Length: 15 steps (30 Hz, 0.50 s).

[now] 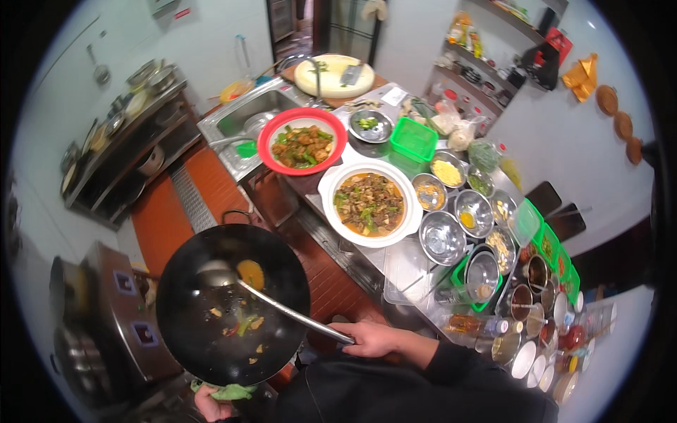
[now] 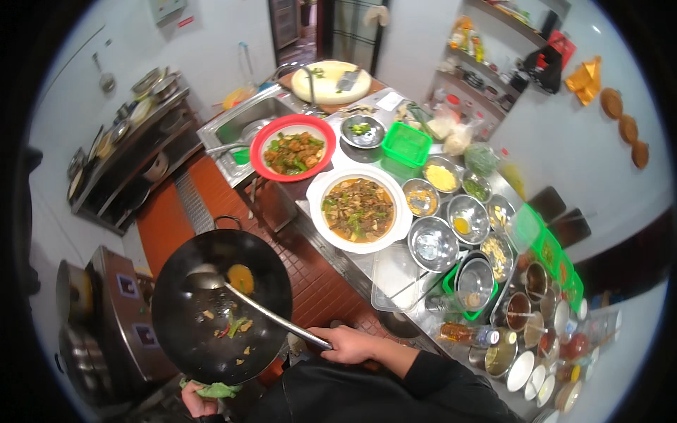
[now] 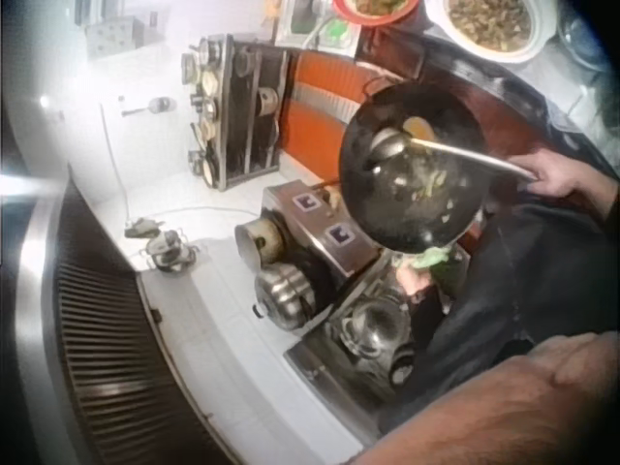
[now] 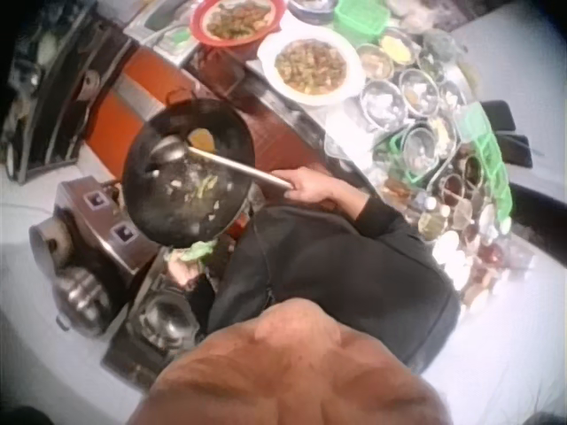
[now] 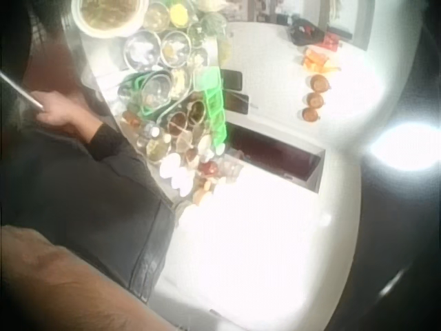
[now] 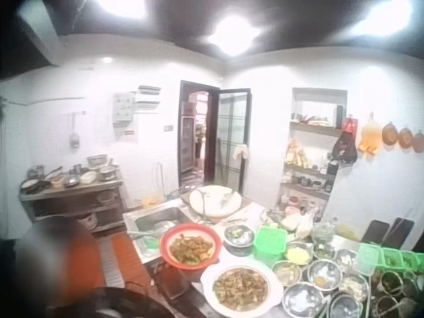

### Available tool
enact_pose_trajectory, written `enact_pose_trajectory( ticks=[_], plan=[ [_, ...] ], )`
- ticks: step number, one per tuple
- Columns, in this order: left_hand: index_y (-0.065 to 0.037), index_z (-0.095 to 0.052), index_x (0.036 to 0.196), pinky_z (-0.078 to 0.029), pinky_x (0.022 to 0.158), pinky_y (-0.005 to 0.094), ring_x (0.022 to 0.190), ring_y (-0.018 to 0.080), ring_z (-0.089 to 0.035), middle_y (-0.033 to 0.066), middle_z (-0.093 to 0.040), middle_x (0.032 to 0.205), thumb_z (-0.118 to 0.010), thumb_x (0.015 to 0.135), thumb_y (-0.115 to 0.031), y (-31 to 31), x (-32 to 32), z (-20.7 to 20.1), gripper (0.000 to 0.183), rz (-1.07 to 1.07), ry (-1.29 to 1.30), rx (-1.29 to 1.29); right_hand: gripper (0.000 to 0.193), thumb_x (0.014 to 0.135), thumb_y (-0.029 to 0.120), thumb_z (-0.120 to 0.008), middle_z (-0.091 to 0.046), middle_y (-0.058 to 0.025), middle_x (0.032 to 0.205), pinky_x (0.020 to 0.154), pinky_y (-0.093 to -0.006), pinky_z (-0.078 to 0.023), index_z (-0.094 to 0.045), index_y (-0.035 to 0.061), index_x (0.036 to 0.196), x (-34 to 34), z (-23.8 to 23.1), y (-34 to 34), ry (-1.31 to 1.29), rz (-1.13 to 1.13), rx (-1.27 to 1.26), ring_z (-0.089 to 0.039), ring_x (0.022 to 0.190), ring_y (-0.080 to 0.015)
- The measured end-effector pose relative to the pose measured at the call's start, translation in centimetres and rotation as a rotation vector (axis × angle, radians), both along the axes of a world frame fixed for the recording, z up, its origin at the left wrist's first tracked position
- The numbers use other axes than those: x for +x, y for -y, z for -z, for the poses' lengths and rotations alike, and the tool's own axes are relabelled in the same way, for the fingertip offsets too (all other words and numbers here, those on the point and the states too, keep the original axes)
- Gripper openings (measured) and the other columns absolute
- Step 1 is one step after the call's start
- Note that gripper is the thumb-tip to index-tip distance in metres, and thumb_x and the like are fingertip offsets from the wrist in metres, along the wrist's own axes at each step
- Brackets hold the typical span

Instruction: The person stir-fries ingredients in a wok using a ladle, then transfers the cooked food into a serving bowl. They repeat the process with a second batch, adding sauce and serving it into another bowl.

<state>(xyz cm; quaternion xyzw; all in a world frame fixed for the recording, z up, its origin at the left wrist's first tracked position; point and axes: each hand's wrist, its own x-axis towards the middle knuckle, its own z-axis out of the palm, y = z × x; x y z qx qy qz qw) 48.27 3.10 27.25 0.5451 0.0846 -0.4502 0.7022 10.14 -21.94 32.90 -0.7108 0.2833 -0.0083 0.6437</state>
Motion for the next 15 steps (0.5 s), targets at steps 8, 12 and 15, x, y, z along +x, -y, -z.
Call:
enact_pose_trajectory(
  ticks=[8, 12, 15],
  plan=[
    [-0.005, -0.058, 0.078, -0.055, 0.078, 0.0401, 0.073, 0.0237, -0.063, 0.0054, -0.062, 0.079, -0.053, 0.072, -0.003, -16.6, -14.8, -7.8, 0.008, -0.665, 0.166, -0.003, 0.069, 0.083, 0.008, -0.060, -0.067, -0.0190, 0.097, 0.078, -0.0412, -0.051, -0.035, 0.0112, 0.148, 7.2, -1.9, -0.1, 0.096, -0.673, 0.022, -0.067, 0.085, -0.0306],
    [-0.005, -0.056, 0.078, -0.050, 0.063, 0.0330, 0.063, 0.0184, -0.058, 0.0034, -0.057, 0.071, -0.053, 0.066, 0.006, -24.8, -20.3, -9.6, 0.016, -1.111, 0.323, 0.096, 0.080, 0.084, 0.004, -0.063, -0.062, -0.0087, 0.095, 0.078, -0.0298, -0.050, -0.026, 0.0125, 0.155, 10.2, -3.9, -5.5, -0.095, -0.892, 0.214, -0.059, 0.081, -0.0161],
    [-0.004, -0.054, 0.079, -0.049, 0.062, 0.0329, 0.063, 0.0186, -0.057, 0.0047, -0.056, 0.070, -0.052, 0.065, 0.007, -33.6, -23.8, -9.4, 0.017, -1.317, 0.391, 0.161, 0.074, 0.088, 0.005, -0.068, -0.063, -0.0103, 0.086, 0.073, -0.0302, -0.050, -0.031, 0.0100, 0.152, 11.3, -4.9, -13.4, -0.090, -0.966, 0.015, -0.060, 0.075, -0.0160]
  ],
)
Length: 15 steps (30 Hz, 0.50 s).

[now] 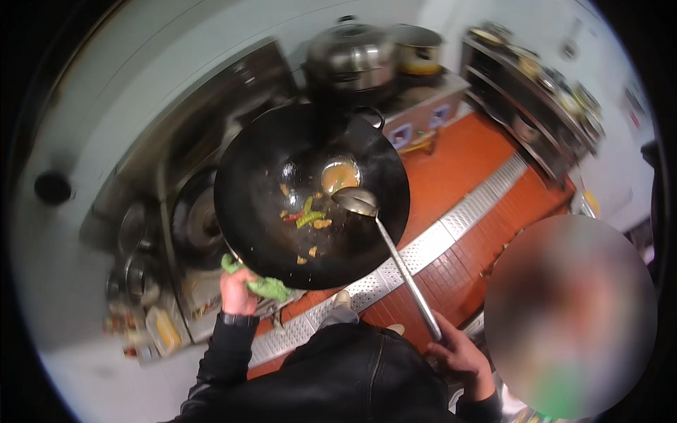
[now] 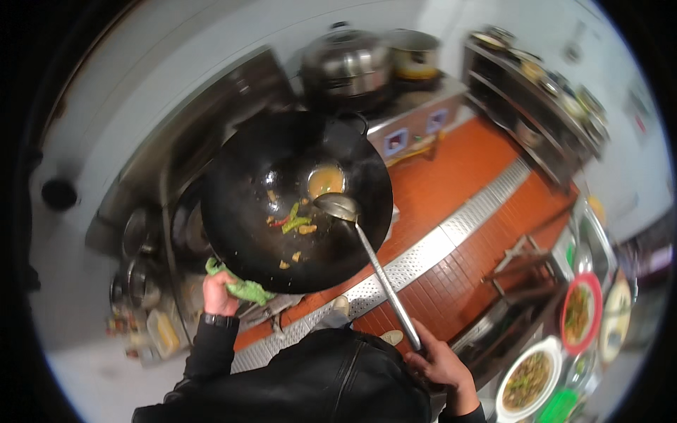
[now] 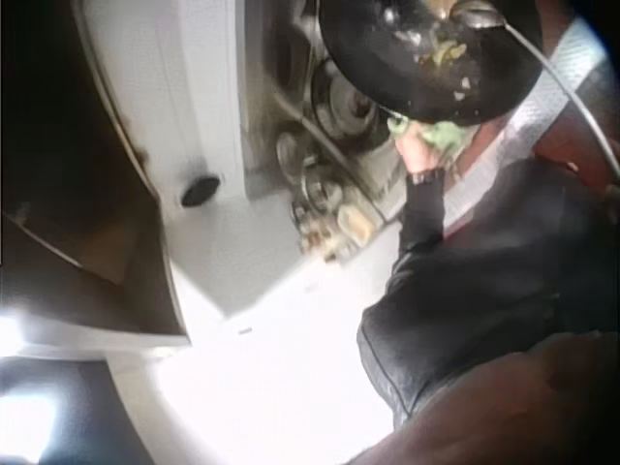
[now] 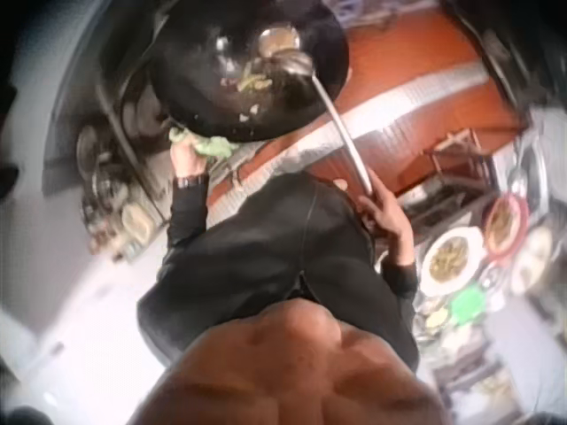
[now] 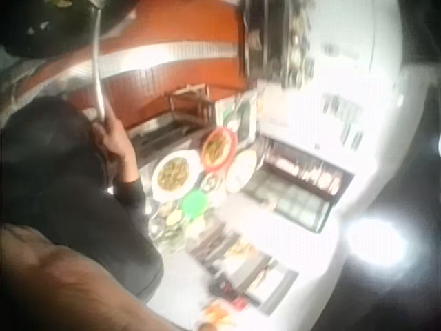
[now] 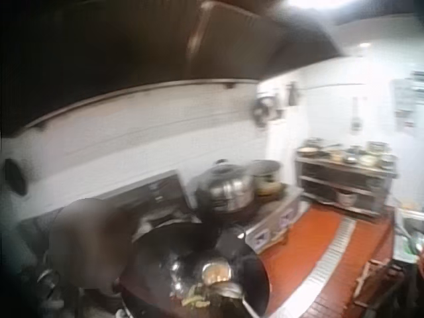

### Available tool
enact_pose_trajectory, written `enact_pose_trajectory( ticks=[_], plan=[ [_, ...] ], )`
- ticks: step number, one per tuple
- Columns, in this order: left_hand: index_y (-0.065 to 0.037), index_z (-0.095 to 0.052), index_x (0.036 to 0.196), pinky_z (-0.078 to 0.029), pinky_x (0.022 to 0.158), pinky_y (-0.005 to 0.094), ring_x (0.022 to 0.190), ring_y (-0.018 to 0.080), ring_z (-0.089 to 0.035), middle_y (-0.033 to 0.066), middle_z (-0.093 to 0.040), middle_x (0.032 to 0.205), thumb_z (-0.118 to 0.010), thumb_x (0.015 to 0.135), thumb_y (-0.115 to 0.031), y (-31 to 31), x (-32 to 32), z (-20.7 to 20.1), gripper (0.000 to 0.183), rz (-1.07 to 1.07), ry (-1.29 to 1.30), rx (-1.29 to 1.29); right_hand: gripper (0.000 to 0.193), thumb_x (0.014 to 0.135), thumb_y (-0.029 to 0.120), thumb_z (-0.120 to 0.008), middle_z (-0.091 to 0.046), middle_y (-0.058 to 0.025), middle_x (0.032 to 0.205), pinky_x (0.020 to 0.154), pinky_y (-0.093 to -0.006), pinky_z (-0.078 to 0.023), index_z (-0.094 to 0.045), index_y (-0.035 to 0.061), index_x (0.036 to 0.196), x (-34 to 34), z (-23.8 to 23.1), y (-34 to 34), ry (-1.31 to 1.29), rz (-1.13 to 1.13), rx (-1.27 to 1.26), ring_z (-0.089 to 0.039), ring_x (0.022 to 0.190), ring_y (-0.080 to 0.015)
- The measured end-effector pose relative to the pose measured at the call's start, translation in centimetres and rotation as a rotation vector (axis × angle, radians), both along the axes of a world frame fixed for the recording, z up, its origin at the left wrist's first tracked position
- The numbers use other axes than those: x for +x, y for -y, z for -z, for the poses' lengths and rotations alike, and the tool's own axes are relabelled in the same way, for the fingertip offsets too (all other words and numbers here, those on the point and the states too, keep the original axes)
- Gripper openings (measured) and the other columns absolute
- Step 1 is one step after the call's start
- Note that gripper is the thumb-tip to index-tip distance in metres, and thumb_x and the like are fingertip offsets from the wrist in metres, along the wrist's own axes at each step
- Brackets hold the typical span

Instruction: The person stir-fries ingredients in a wok using a ladle, then transfers the cooked food into a serving bowl. They repeat the process with a second batch, adding sauce and serving it into another bowl.

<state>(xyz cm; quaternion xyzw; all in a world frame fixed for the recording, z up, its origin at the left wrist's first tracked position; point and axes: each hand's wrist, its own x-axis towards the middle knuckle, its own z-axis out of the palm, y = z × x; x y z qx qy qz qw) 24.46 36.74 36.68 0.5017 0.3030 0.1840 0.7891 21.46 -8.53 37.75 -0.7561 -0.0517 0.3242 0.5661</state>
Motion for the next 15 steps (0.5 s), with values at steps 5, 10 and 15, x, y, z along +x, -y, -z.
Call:
enact_pose_trajectory(
  ticks=[5, 10, 15],
  plan=[
    [-0.009, -0.054, 0.068, -0.050, 0.065, 0.0350, 0.066, 0.0221, -0.059, 0.0040, -0.058, 0.071, -0.051, 0.070, -0.004, -14.1, -5.3, -1.3, 0.006, -0.199, -0.142, -0.061, 0.067, 0.090, 0.003, -0.063, -0.061, -0.0076, 0.079, 0.061, -0.0278, -0.049, -0.034, 0.0040, 0.150, 4.8, -1.0, -14.9, 0.107, -0.254, -0.020, -0.060, 0.064, -0.0133],
    [-0.011, -0.049, 0.069, -0.052, 0.064, 0.0404, 0.066, 0.0253, -0.059, 0.0041, -0.052, 0.068, -0.052, 0.072, -0.005, -18.5, -6.5, 3.4, 0.007, -0.333, -0.005, -0.262, 0.061, 0.089, 0.002, -0.056, -0.056, -0.0042, 0.075, 0.049, -0.0252, -0.044, -0.035, 0.0000, 0.146, 11.3, -1.7, -27.1, -0.330, -0.301, 0.273, -0.054, 0.055, -0.0124],
    [-0.011, -0.047, 0.068, -0.052, 0.061, 0.0433, 0.065, 0.0273, -0.059, 0.0050, -0.050, 0.069, -0.052, 0.073, -0.005, -26.7, -8.4, 7.8, 0.009, -0.427, -0.066, -0.308, 0.035, 0.092, 0.006, -0.055, -0.057, -0.0062, 0.076, 0.051, -0.0275, -0.045, -0.049, 0.0007, 0.127, 12.0, 0.2, -42.8, -0.619, -0.317, 0.360, -0.055, 0.057, -0.0154]
  ],
)
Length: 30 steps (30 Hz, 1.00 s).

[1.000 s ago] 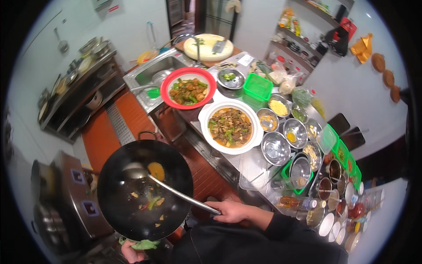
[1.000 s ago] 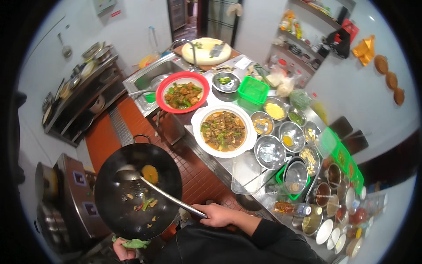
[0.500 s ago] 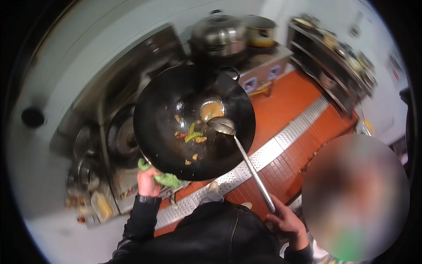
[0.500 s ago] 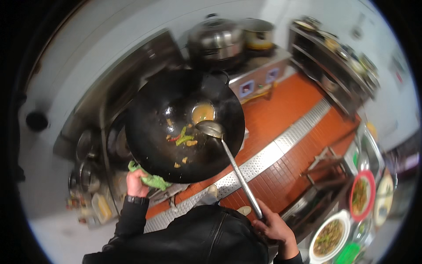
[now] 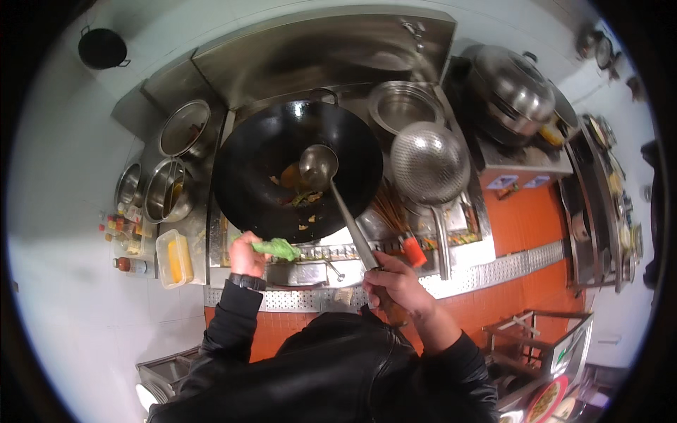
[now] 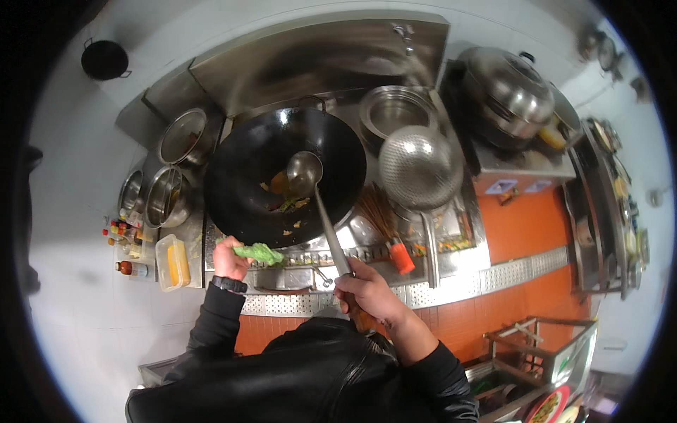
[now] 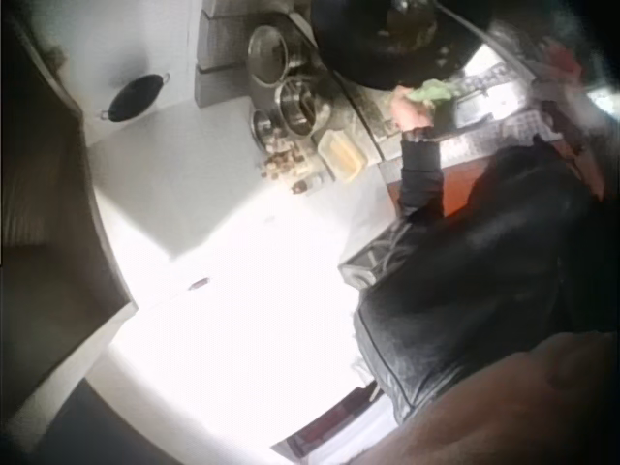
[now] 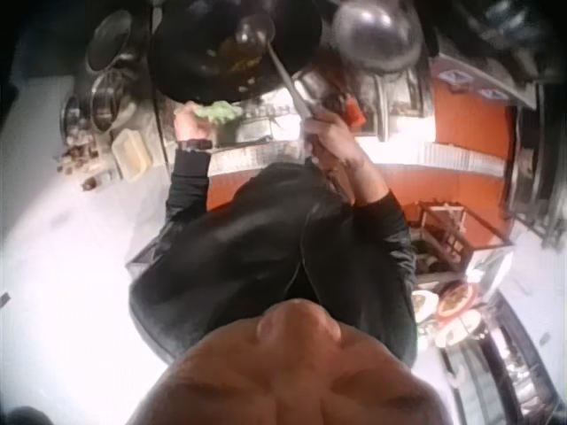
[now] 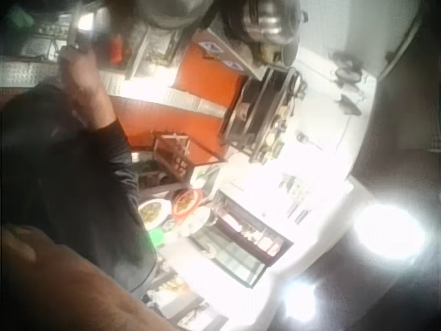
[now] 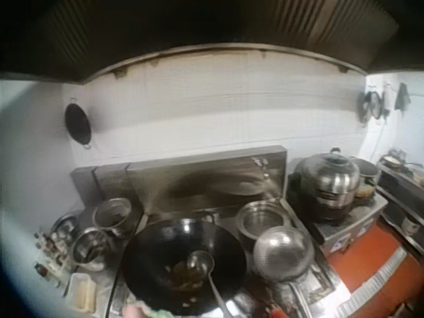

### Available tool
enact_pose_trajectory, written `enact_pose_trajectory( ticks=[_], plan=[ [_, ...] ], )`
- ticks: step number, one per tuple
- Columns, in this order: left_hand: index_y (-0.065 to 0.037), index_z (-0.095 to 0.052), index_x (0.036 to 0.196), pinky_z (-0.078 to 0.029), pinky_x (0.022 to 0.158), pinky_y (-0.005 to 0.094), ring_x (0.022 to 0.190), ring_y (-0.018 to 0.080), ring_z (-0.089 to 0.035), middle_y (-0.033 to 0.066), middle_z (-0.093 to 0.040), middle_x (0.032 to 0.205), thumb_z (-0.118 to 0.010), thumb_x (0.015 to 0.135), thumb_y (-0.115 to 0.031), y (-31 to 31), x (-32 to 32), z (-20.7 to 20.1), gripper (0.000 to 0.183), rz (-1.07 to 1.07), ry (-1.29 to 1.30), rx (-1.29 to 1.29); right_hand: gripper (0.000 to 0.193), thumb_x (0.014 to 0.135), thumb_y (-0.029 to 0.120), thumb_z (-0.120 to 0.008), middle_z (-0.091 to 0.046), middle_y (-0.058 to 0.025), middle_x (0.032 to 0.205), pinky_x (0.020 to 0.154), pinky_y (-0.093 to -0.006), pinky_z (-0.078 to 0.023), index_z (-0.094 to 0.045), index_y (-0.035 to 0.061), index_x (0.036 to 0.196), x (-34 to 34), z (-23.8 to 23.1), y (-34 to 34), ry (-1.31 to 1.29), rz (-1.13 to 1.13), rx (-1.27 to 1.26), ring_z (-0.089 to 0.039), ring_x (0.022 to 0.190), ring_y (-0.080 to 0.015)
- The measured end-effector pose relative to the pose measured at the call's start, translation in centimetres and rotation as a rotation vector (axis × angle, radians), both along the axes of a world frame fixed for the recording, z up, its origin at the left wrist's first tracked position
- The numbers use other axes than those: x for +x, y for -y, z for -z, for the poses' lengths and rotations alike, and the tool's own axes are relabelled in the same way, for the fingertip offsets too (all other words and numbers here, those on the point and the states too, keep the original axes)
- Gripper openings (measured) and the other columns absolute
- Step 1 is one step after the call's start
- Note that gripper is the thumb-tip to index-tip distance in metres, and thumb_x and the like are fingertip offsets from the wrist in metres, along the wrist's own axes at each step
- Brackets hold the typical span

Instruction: The person stir-fries ingredients in a wok using a ladle, then transfers the cooked food into a serving bowl. They repeat the process with a second batch, adding sauce and serving it into another bowl.

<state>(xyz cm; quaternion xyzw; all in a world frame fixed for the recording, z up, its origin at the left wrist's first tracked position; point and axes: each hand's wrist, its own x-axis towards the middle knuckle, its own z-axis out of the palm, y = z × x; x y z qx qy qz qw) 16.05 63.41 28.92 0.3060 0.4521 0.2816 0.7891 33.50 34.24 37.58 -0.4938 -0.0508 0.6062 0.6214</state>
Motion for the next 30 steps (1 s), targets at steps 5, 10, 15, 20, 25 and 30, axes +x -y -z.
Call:
enact_pose_trajectory(
  ticks=[5, 10, 15, 20, 25, 30],
  plan=[
    [-0.005, -0.047, 0.066, -0.059, 0.068, 0.0407, 0.069, 0.0294, -0.062, 0.0101, -0.052, 0.073, -0.047, 0.077, 0.002, -2.2, -0.4, 3.0, 0.013, -0.098, 0.151, -0.201, 0.032, 0.097, 0.025, -0.056, -0.060, -0.0072, 0.079, 0.058, -0.0289, -0.049, -0.051, -0.0013, 0.115, -0.4, 4.1, -5.1, -0.222, -0.055, 0.215, -0.060, 0.064, -0.0173],
    [0.001, -0.055, 0.071, -0.058, 0.068, 0.0413, 0.071, 0.0289, -0.064, 0.0122, -0.057, 0.074, -0.055, 0.077, 0.003, -2.0, 1.6, 5.7, 0.006, -0.148, 0.120, -0.212, 0.032, 0.096, 0.040, -0.054, -0.071, -0.0142, 0.094, 0.073, -0.0432, -0.054, -0.069, 0.0122, 0.102, -1.5, 12.7, -6.7, 1.152, -0.548, -0.153, -0.069, 0.083, -0.0310],
    [-0.002, -0.060, 0.074, -0.045, 0.056, 0.0319, 0.061, 0.0213, -0.058, 0.0074, -0.062, 0.076, -0.058, 0.075, 0.000, -1.0, 1.6, 7.3, 0.003, -0.164, 0.099, -0.133, 0.027, 0.093, 0.040, -0.053, -0.072, -0.0107, 0.102, 0.079, -0.0486, -0.055, -0.071, 0.0252, 0.107, -1.6, 19.3, -7.1, 1.412, -1.003, -0.394, -0.068, 0.092, -0.0352],
    [-0.006, -0.062, 0.075, -0.040, 0.054, 0.0308, 0.055, 0.0176, -0.051, 0.0027, -0.061, 0.073, -0.058, 0.076, -0.005, -0.3, 1.3, 7.7, 0.004, -0.164, 0.079, -0.075, 0.033, 0.094, 0.043, -0.051, -0.071, -0.0114, 0.105, 0.081, -0.0455, -0.055, -0.071, 0.0235, 0.110, 0.0, 19.0, -5.9, 1.401, -1.199, -0.574, -0.069, 0.093, -0.0342],
    [-0.004, -0.059, 0.073, -0.045, 0.054, 0.0317, 0.060, 0.0204, -0.057, 0.0055, -0.061, 0.073, -0.057, 0.078, -0.004, 0.2, 1.8, 7.7, 0.005, -0.162, 0.078, -0.100, 0.044, 0.097, 0.047, -0.052, -0.072, -0.0112, 0.108, 0.083, -0.0438, -0.055, -0.068, 0.0133, 0.121, 1.7, 13.4, -5.6, 1.090, -0.810, -0.412, -0.070, 0.098, -0.0300],
    [-0.001, -0.051, 0.065, -0.055, 0.052, 0.0349, 0.058, 0.0262, -0.062, 0.0096, -0.053, 0.066, -0.053, 0.078, 0.002, 0.3, 4.6, 7.9, 0.013, -0.255, 0.118, -0.166, 0.046, 0.099, 0.042, -0.056, -0.067, -0.0079, 0.090, 0.069, -0.0352, -0.054, -0.052, 0.0104, 0.132, -2.2, 10.1, -12.0, -0.411, -0.311, -0.076, -0.065, 0.075, -0.0203]
  ],
)
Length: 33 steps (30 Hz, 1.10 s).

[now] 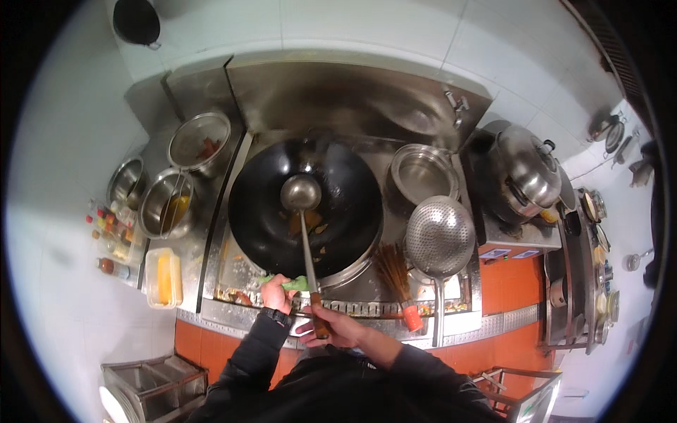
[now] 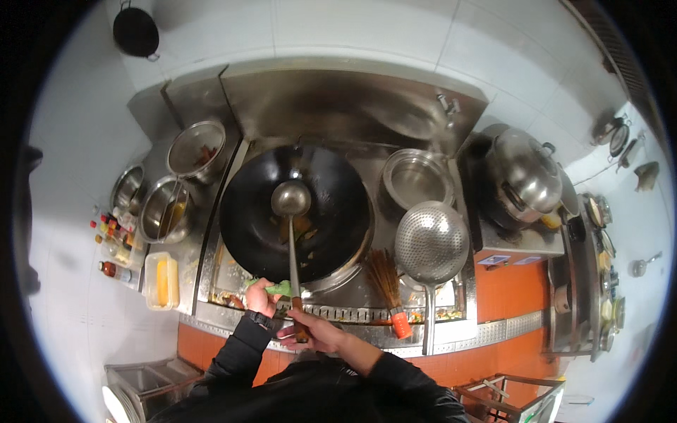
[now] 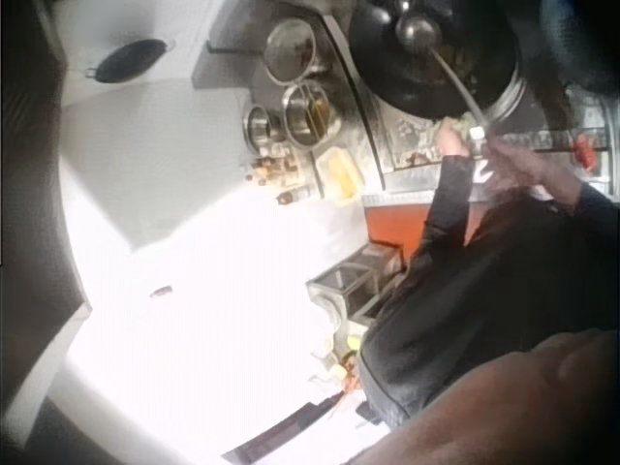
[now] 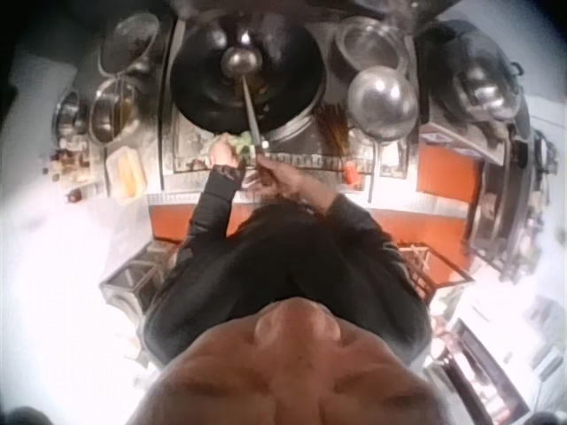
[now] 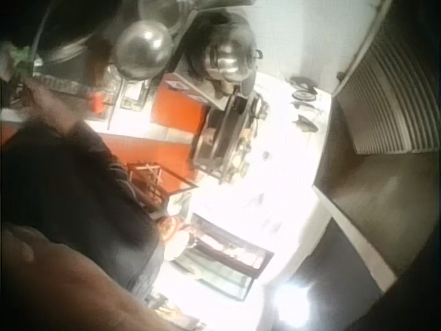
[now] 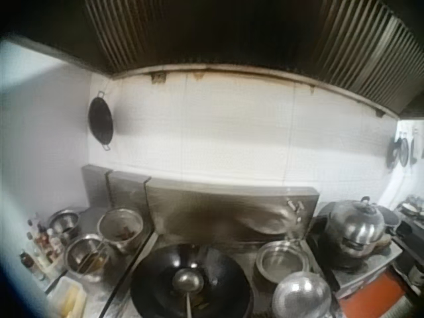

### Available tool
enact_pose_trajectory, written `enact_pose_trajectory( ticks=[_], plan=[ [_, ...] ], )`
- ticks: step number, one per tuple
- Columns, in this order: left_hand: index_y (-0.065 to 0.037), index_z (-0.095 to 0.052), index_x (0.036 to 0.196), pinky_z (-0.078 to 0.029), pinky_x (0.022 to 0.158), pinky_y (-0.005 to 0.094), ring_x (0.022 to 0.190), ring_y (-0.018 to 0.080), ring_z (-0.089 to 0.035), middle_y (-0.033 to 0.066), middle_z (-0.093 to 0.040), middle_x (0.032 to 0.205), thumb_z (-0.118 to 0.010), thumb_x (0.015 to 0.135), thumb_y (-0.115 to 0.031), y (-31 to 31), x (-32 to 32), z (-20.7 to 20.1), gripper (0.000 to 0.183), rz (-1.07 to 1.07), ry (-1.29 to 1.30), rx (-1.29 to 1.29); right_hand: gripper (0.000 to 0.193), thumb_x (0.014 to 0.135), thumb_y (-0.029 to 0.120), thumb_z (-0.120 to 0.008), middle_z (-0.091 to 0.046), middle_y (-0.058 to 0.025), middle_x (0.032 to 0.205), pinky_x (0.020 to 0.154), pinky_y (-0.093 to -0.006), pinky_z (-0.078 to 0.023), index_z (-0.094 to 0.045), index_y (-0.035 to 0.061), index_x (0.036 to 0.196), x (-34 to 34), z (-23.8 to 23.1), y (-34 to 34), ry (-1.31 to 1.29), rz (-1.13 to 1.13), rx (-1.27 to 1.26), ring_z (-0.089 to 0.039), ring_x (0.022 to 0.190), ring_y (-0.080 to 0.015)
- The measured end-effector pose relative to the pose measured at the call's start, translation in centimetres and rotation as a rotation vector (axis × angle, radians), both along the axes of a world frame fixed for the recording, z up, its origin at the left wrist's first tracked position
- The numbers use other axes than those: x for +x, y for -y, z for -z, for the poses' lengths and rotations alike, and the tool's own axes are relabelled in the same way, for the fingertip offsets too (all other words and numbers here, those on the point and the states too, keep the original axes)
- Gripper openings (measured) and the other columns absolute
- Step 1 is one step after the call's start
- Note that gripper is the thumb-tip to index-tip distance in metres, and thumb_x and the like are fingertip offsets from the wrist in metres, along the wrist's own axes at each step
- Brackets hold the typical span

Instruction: The person stir-fries ingredients in a wok using a ladle, then transfers the cooked food into a serving bowl. They repeat the process with a second batch, adding sauce and serving it into another bowl.

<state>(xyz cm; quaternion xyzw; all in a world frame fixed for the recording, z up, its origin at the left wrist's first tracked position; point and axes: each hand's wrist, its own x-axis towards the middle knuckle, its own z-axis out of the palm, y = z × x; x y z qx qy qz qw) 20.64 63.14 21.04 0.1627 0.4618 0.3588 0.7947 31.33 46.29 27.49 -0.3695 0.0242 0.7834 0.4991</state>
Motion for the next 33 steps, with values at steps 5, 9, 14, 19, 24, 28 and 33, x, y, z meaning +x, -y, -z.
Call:
enact_pose_trajectory(
  ticks=[5, 9, 14, 19, 24, 28, 33],
  plan=[
    [-0.002, -0.051, 0.072, -0.054, 0.049, 0.0342, 0.057, 0.0263, -0.060, 0.0082, -0.050, 0.067, -0.051, 0.079, 0.001, -0.8, 2.2, -0.3, 0.007, -0.019, -0.027, -0.049, 0.030, 0.089, 0.010, -0.058, -0.059, -0.0073, 0.073, 0.047, -0.0326, -0.045, -0.054, 0.0035, 0.117, 6.7, -1.2, 0.5, 0.310, 0.119, 0.077, -0.057, 0.055, -0.0165],
    [-0.001, -0.055, 0.085, -0.056, 0.058, 0.0358, 0.067, 0.0277, -0.063, 0.0106, -0.055, 0.082, -0.062, 0.078, -0.013, -0.9, 2.5, -1.2, 0.015, 0.024, -0.372, 0.002, 0.034, 0.085, 0.005, -0.063, -0.062, -0.0083, 0.077, 0.044, -0.0269, -0.043, -0.055, 0.0006, 0.117, 12.3, -3.9, 6.6, 0.829, 0.216, 0.062, -0.057, 0.053, -0.0143],
    [0.009, -0.035, 0.139, -0.034, 0.109, 0.0380, 0.132, 0.0351, -0.042, 0.0263, -0.045, 0.138, -0.075, 0.079, -0.037, 0.5, 2.8, -2.5, 0.086, -0.256, -0.652, 0.310, 0.034, 0.084, 0.006, -0.066, -0.063, -0.0101, 0.079, 0.044, -0.0274, -0.046, -0.055, -0.0014, 0.115, 22.7, -9.1, 12.0, 1.221, 0.252, -0.162, -0.059, 0.053, -0.0141],
    [0.006, -0.040, 0.139, -0.022, 0.116, 0.0498, 0.139, 0.0447, -0.030, 0.0317, -0.037, 0.144, -0.064, 0.078, -0.015, 6.2, -0.8, -4.1, 0.069, -0.043, -1.064, 1.398, 0.008, 0.082, 0.003, -0.062, -0.055, -0.0108, 0.057, 0.038, -0.0338, -0.039, -0.057, -0.0032, 0.085, 33.3, -8.4, 9.7, 1.382, 0.191, -0.320, -0.051, 0.041, -0.0198],
    [0.000, -0.058, 0.121, -0.031, 0.110, 0.0545, 0.128, 0.0431, -0.041, 0.0230, -0.051, 0.127, -0.063, 0.074, -0.012, 7.8, -1.3, -6.3, 0.049, 0.416, -1.245, 1.732, 0.008, 0.086, 0.007, -0.061, -0.052, -0.0075, 0.054, 0.039, -0.0302, -0.038, -0.057, 0.0038, 0.080, 39.4, -5.6, 5.7, 1.056, 0.148, -0.291, -0.049, 0.040, -0.0173],
    [-0.001, -0.060, 0.116, -0.033, 0.108, 0.0535, 0.121, 0.0406, -0.047, 0.0199, -0.055, 0.119, -0.068, 0.075, -0.018, 5.9, -0.5, -7.5, 0.045, 0.510, -1.207, 1.813, 0.011, 0.094, 0.016, -0.058, -0.051, 0.0040, 0.066, 0.042, -0.0176, -0.038, -0.053, 0.0078, 0.089, 38.1, -5.4, 4.9, 0.038, 0.642, -0.093, -0.053, 0.053, -0.0035],
    [-0.004, -0.061, 0.093, -0.039, 0.099, 0.0491, 0.095, 0.0350, -0.054, 0.0140, -0.058, 0.090, -0.070, 0.079, -0.026, 3.8, 0.4, -7.1, 0.027, 0.633, -1.230, 1.882, 0.022, 0.094, 0.014, -0.059, -0.052, 0.0055, 0.071, 0.048, -0.0186, -0.040, -0.051, -0.0038, 0.104, 32.1, -8.7, 6.0, -0.169, 0.642, 0.168, -0.051, 0.052, -0.0016]
  ],
)
